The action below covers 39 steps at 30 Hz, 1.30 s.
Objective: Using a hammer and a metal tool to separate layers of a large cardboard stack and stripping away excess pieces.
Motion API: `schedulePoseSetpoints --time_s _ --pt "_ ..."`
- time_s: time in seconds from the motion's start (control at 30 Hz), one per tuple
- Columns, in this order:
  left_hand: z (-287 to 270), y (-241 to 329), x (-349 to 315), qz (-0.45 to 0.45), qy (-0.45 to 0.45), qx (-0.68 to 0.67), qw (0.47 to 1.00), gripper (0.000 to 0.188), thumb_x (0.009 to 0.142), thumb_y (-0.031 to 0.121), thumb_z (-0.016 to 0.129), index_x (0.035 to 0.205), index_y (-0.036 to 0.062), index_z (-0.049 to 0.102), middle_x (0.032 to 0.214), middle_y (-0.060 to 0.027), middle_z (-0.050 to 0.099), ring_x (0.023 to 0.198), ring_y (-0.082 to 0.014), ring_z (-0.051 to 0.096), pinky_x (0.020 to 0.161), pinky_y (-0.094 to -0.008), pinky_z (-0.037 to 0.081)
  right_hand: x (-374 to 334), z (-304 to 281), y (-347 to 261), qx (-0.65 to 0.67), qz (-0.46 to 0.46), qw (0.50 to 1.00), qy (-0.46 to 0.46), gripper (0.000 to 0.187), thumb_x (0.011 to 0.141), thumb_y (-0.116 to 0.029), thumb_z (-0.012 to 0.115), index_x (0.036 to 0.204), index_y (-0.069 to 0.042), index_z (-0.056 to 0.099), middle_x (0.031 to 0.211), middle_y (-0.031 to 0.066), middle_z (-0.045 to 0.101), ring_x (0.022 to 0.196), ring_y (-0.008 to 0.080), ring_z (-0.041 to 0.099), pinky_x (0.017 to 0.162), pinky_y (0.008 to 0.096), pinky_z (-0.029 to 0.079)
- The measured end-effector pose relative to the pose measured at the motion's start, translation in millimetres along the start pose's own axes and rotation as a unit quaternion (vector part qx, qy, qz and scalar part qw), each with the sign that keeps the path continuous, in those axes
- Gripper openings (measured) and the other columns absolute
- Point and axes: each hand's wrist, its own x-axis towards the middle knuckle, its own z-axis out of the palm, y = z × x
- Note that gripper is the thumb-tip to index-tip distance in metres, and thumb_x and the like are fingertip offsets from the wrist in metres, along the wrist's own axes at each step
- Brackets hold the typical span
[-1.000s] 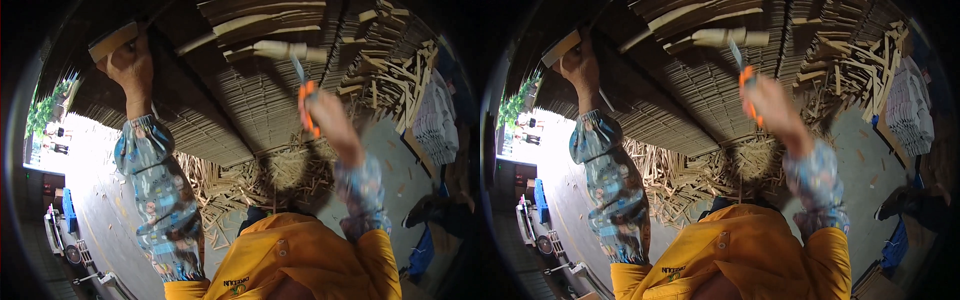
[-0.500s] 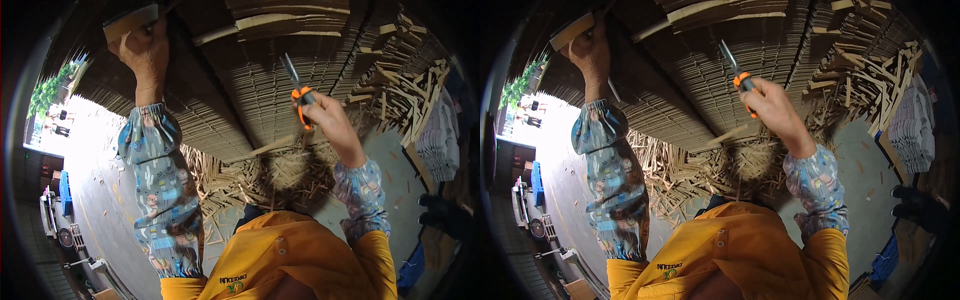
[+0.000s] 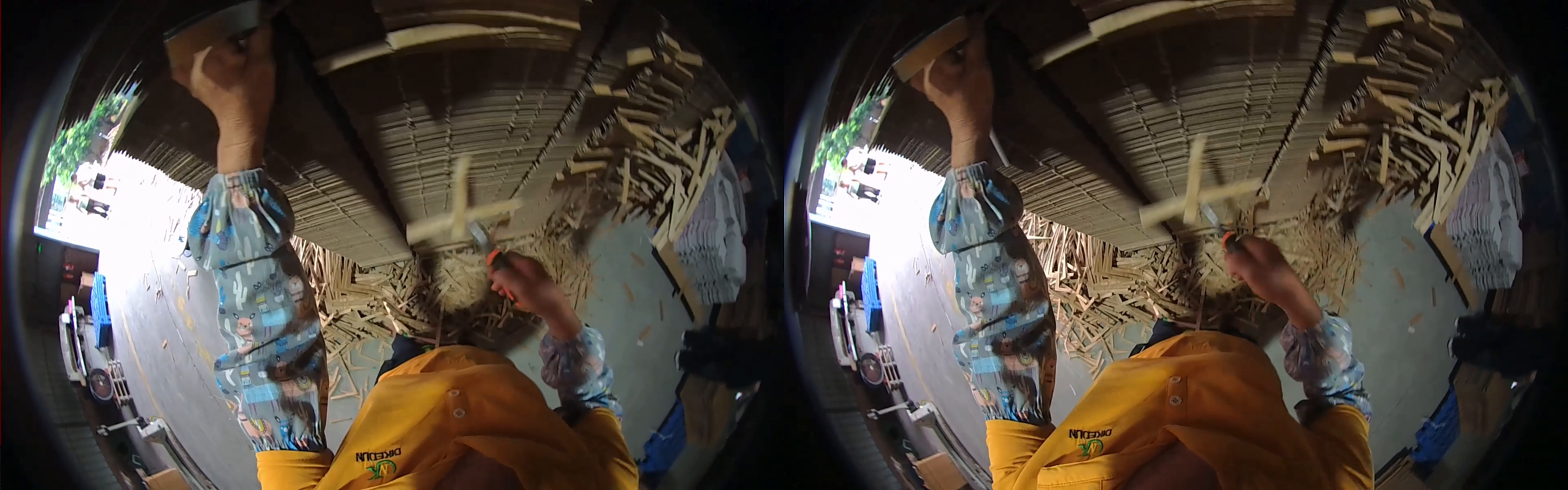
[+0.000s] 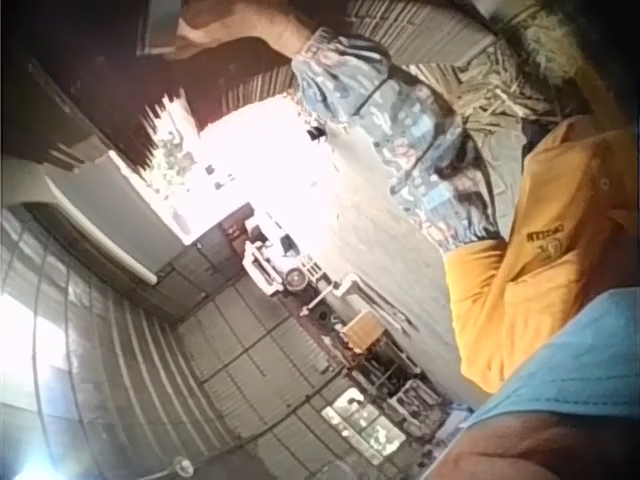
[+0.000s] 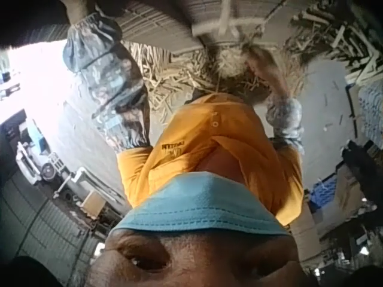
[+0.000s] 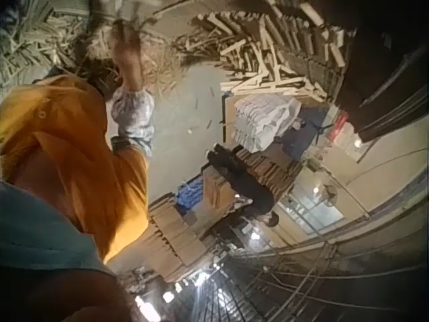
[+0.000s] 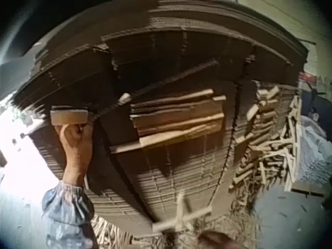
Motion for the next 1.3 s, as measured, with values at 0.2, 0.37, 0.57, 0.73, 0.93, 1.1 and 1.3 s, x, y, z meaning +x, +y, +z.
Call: schedulePoseSetpoints --time_s 0.2,0.37,0.57,0.73,0.93,1.1,1.3 --pt "-6 6 -1 0.025 0.033 0.004 0.999 0.033 0.083 0.037 0.062 0.078 0.0046 0.066 0.074 -0.0080 0.065 0.078 -0.0267 0.060 0.086 -0.0397 0.032 17 -27 -73 0.064 -0.141 0.986 0.061 0.022 0.083 -0.019 0.052 0.094 -0.001 0.057 0.069 -0.0030 0.050 0.060 0.0064 0.043 0.054 0.0232 0.037" --pt "-6 11 -1 0.002 0.018 0.010 1.000 0.032 0.083 0.036 0.062 0.078 0.0050 0.066 0.073 -0.0080 0.064 0.078 -0.0260 0.059 0.085 -0.0390 0.032 36 -69 -138 -0.060 -0.196 0.960 0.191 0.022 0.078 -0.019 0.054 0.083 0.002 0.059 0.064 -0.0025 0.047 0.056 0.0073 0.041 0.052 0.0256 0.035" --pt "-4 13 0 0.014 0.048 -0.002 0.999 0.036 0.075 0.035 0.069 0.057 0.0042 0.063 0.062 -0.0067 0.063 0.068 -0.0261 0.059 0.078 -0.0386 0.035 25 -65 -148 0.005 -0.190 0.972 0.137 0.023 0.077 -0.018 0.053 0.083 0.003 0.061 0.065 -0.0013 0.047 0.061 0.0081 0.042 0.058 0.0258 0.036" --pt "-6 9 -1 -0.008 0.020 -0.007 1.000 0.034 0.075 0.035 0.068 0.061 0.0039 0.065 0.066 -0.0071 0.064 0.071 -0.0260 0.059 0.079 -0.0393 0.035 20 -67 -140 -0.005 -0.166 0.981 0.095 0.025 0.077 -0.017 0.050 0.086 0.004 0.061 0.067 -0.0005 0.050 0.063 0.0087 0.044 0.061 0.0249 0.036" --pt "-9 18 -1 0.002 0.027 -0.003 1.000 0.030 0.082 0.035 0.064 0.079 0.0056 0.066 0.071 -0.0076 0.062 0.077 -0.0255 0.058 0.086 -0.0386 0.033 25 -91 -156 -0.056 -0.172 0.970 0.160 0.024 0.079 -0.018 0.050 0.087 0.002 0.061 0.070 0.0012 0.055 0.064 0.0097 0.048 0.062 0.0256 0.039" --pt "-4 16 -3 0.000 0.019 -0.019 1.000 0.031 0.083 0.036 0.063 0.082 0.0055 0.066 0.073 -0.0079 0.064 0.080 -0.0262 0.059 0.089 -0.0384 0.031 25 -74 -164 0.089 -0.188 0.963 0.172 0.021 0.082 -0.018 0.049 0.084 0.001 0.058 0.073 0.0042 0.059 0.064 0.0094 0.054 0.055 0.0233 0.041" --pt "-11 8 4 0.003 0.009 0.015 1.000 0.031 0.083 0.036 0.062 0.082 0.0049 0.066 0.076 -0.0087 0.065 0.081 -0.0268 0.059 0.089 -0.0391 0.031 -21 -3 -25 0.017 -0.051 0.998 -0.045 0.024 0.088 -0.024 0.057 0.096 -0.002 0.058 0.078 0.0020 0.054 0.072 0.0090 0.049 0.062 0.0265 0.041"
